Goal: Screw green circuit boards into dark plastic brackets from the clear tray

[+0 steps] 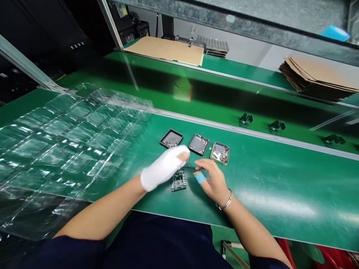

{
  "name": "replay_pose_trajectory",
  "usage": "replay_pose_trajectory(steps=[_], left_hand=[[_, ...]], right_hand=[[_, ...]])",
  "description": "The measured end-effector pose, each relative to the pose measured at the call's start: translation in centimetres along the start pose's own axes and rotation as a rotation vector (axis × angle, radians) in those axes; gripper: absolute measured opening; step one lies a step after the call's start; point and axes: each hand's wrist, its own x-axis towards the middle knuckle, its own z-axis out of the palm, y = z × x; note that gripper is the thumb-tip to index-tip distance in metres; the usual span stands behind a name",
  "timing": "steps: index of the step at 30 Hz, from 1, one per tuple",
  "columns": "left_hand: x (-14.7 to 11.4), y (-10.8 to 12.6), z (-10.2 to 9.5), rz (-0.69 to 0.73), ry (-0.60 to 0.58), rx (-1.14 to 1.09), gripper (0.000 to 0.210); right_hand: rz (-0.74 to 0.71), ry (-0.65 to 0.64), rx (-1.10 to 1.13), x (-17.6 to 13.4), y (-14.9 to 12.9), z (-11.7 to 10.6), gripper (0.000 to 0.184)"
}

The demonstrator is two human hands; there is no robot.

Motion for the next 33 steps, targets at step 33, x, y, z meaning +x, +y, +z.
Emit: replay_pose_trajectory(steps=[33], left_hand=[[-7.2, -5.7, 3.2, 0.083, 0.182, 0.323, 0.034]], right_hand=[[0.069, -0.224, 0.153, 0.3, -1.1, 2.6, 0.009]])
